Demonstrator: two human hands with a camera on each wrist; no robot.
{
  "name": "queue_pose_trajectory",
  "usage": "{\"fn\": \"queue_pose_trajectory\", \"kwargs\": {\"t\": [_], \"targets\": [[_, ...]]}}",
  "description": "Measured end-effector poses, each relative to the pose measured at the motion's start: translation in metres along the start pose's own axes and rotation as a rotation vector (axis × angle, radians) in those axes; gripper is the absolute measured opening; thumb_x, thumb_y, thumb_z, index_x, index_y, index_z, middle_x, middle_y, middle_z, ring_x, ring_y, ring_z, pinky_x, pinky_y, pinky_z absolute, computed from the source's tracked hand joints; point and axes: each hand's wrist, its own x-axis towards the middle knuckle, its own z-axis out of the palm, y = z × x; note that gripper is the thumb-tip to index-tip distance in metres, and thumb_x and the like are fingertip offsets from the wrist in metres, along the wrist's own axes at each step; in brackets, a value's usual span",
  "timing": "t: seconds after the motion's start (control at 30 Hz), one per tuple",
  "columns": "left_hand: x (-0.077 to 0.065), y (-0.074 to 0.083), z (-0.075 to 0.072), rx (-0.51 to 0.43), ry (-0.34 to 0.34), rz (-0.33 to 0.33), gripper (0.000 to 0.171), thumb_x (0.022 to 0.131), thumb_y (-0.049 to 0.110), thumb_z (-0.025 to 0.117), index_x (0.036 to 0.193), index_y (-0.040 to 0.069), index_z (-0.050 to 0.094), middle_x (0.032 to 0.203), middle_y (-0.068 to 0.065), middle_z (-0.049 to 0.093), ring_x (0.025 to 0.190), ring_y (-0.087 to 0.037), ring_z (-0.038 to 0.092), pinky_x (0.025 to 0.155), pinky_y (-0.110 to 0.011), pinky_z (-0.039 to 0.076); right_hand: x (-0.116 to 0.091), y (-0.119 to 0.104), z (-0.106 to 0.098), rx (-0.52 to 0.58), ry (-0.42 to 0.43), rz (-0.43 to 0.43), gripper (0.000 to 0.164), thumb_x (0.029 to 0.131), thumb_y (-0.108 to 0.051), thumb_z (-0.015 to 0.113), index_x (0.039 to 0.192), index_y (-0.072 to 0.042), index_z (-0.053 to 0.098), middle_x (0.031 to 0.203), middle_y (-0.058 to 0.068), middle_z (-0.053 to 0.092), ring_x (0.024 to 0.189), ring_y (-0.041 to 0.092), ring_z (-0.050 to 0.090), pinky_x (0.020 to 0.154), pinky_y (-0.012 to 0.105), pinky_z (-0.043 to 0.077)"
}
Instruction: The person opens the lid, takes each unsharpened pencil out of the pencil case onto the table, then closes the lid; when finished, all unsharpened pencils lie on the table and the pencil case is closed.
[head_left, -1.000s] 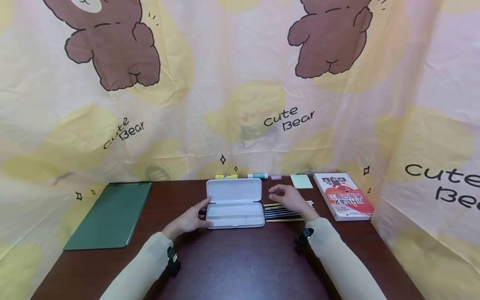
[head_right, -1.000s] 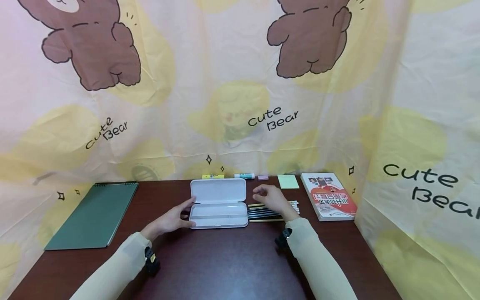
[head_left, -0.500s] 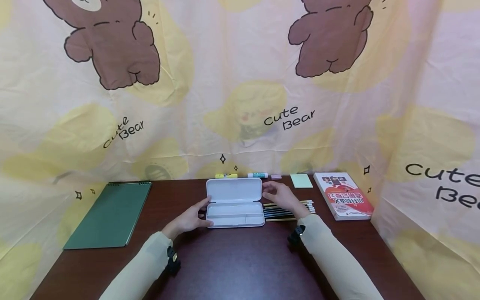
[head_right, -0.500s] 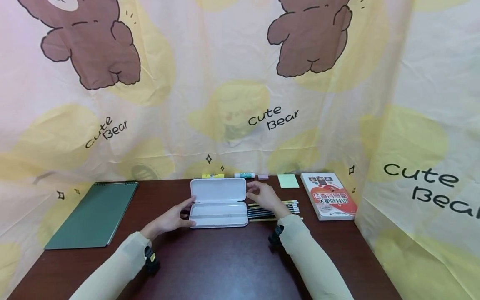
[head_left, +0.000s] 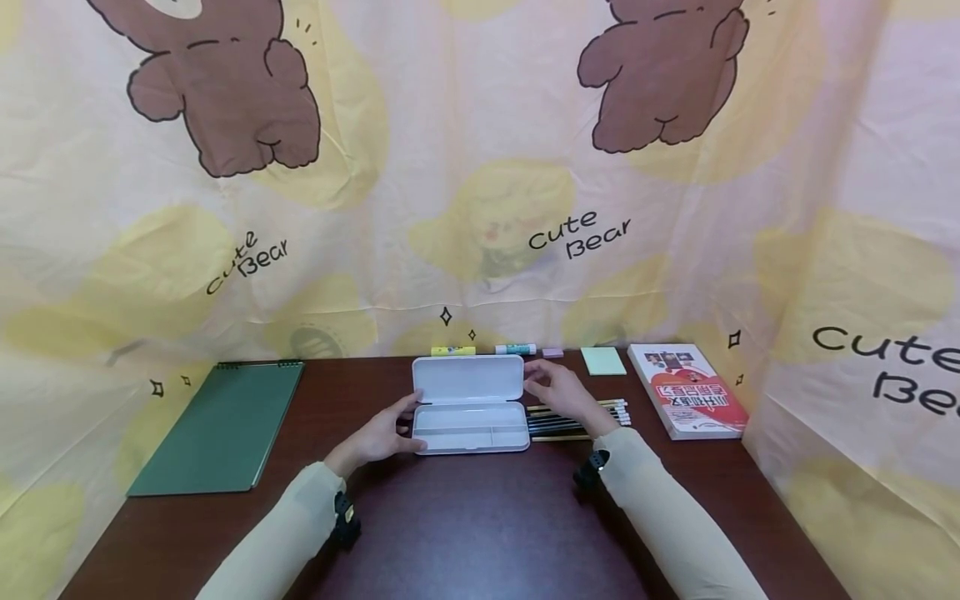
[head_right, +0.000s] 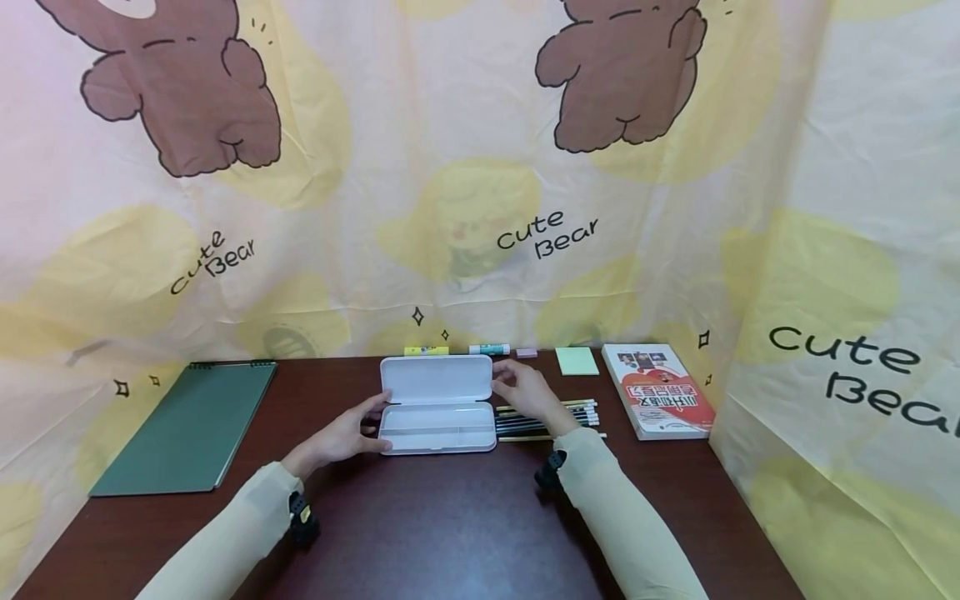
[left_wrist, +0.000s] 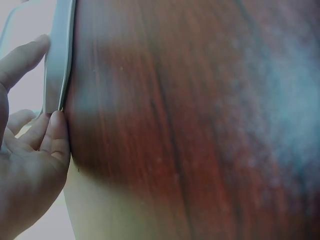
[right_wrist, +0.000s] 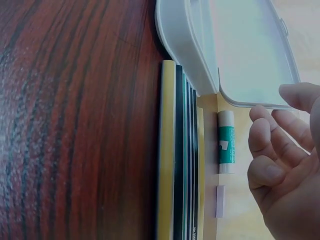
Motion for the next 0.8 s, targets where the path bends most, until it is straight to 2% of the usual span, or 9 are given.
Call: {"fn": "queue_pose_trajectory", "kwargs": {"t": [0.17,0.3,0.4,0.5,0.63,0.8], "targets": [[-0.001,0.003,0.001,0.010,0.028,-0.011,0.097,0.079,0.025,0.086,0.158,0.020,0.029,0.150,-0.010,0.046,0.131,-0.027,0.049,0.109,-0.047,0.047,0.000,-0.002,-0.001,0.057,-0.018,0.019,0.030,0.099,-0.027,0.063,0.128,-0.017,0.062,0.110,0.008,0.069,0.094,0.035,0.068,0.071,0.032,0.056],[-0.002,0.004,0.002,0.009,0.047,-0.015,0.094,0.079,0.024,0.086,0.155,0.018,0.031,0.149,-0.010,0.046,0.128,-0.027,0.050,0.107,-0.045,0.048,-0.002,-0.001,-0.003,0.106,-0.034,0.029,0.031,0.101,-0.030,0.060,0.129,-0.018,0.060,0.115,0.009,0.069,0.101,0.037,0.067,0.077,0.036,0.058],[-0.001,0.003,0.003,-0.014,0.058,-0.018,0.092,0.078,0.023,0.087,0.152,0.015,0.031,0.147,-0.011,0.047,0.128,-0.028,0.050,0.107,-0.045,0.049,-0.004,0.000,-0.004,0.124,-0.038,0.023,0.029,0.102,-0.032,0.057,0.128,-0.018,0.061,0.116,0.010,0.070,0.094,0.033,0.066,0.076,0.038,0.057],[-0.001,0.002,0.004,-0.058,0.072,-0.026,0.093,0.076,0.022,0.088,0.148,0.014,0.030,0.145,-0.011,0.049,0.128,-0.028,0.050,0.107,-0.047,0.048,-0.006,0.000,-0.005,0.118,-0.039,0.017,0.030,0.104,-0.036,0.053,0.127,-0.019,0.061,0.112,0.009,0.072,0.083,0.028,0.063,0.073,0.034,0.054],[0.000,0.000,0.005,-0.095,0.084,-0.037,0.099,0.074,0.020,0.090,0.148,0.019,0.024,0.144,-0.010,0.052,0.128,-0.027,0.050,0.108,-0.049,0.047,-0.009,-0.001,-0.008,0.113,-0.051,0.015,0.035,0.106,-0.038,0.046,0.130,-0.017,0.059,0.112,0.011,0.072,0.081,0.029,0.062,0.072,0.031,0.052],[0.000,0.001,0.005,-0.070,0.099,-0.034,0.110,0.074,0.018,0.090,0.155,0.026,0.016,0.144,-0.007,0.055,0.127,-0.025,0.053,0.106,-0.047,0.049,-0.010,-0.001,-0.011,0.115,-0.065,-0.007,0.037,0.107,-0.038,0.042,0.131,-0.014,0.058,0.114,0.018,0.071,0.084,0.036,0.063,0.070,0.032,0.051]]}}
